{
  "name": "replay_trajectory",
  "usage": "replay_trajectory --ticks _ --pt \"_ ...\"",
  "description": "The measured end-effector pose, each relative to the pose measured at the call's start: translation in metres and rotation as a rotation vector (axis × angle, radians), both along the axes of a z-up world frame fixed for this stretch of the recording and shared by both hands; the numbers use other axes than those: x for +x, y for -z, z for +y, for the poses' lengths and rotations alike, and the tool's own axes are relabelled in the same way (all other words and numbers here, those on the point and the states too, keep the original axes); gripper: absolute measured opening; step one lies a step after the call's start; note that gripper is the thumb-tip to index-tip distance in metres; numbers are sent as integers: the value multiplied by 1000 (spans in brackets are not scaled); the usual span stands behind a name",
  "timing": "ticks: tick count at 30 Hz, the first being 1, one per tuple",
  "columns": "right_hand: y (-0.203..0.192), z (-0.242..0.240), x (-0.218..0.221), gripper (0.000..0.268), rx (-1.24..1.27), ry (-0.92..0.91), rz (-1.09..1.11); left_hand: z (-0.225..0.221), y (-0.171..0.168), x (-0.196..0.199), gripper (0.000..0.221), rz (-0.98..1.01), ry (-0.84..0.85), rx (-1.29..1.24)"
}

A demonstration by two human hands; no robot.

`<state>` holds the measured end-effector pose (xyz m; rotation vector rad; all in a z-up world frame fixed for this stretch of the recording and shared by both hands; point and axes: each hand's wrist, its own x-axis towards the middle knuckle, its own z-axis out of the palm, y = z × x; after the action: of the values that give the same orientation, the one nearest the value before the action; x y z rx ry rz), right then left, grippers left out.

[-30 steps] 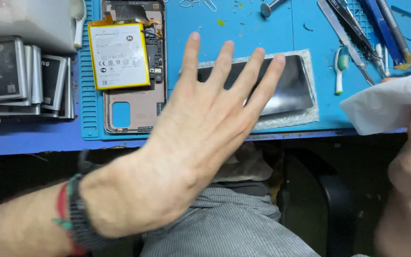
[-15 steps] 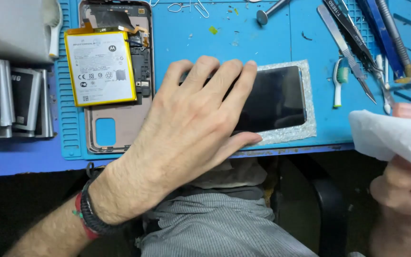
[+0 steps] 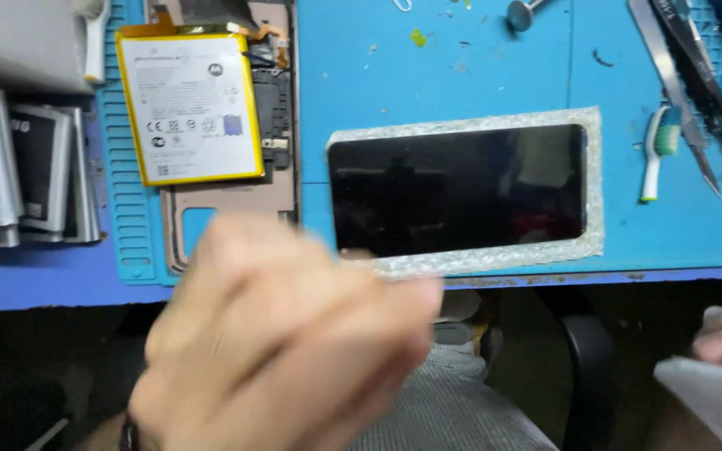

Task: Polishing and cleaning a mobile phone screen surface using a cloth and dust removal stickers.

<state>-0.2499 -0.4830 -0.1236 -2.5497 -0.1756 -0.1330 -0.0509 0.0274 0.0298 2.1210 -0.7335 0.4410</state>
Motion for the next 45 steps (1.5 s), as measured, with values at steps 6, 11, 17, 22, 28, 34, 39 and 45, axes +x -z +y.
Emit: replay_trajectory --ticks 6,11,17,22,28,34,39,45 --pt "-57 244 104 29 427 -520 81 30 77 -56 35 314 496 -243" --pt "-50 300 122 22 544 -724 292 39 111 -71 44 278 380 -210" --pt "-67 300 120 31 447 -671 417 48 103 -70 38 229 384 -193" --pt "-72 308 113 25 429 -365 343 52 91 -79 16 656 277 -309" --pt "-81 340 105 38 626 -109 394 56 79 -86 19 711 152 -460" --pt "-64 336 97 17 582 -61 258 65 74 -98 23 705 100 -568" --pt "-81 360 92 39 477 -237 93 80 75 -114 22 652 -2 -548" --pt "-107 285 26 32 676 -342 -390 83 107 -118 13 504 13 -393"
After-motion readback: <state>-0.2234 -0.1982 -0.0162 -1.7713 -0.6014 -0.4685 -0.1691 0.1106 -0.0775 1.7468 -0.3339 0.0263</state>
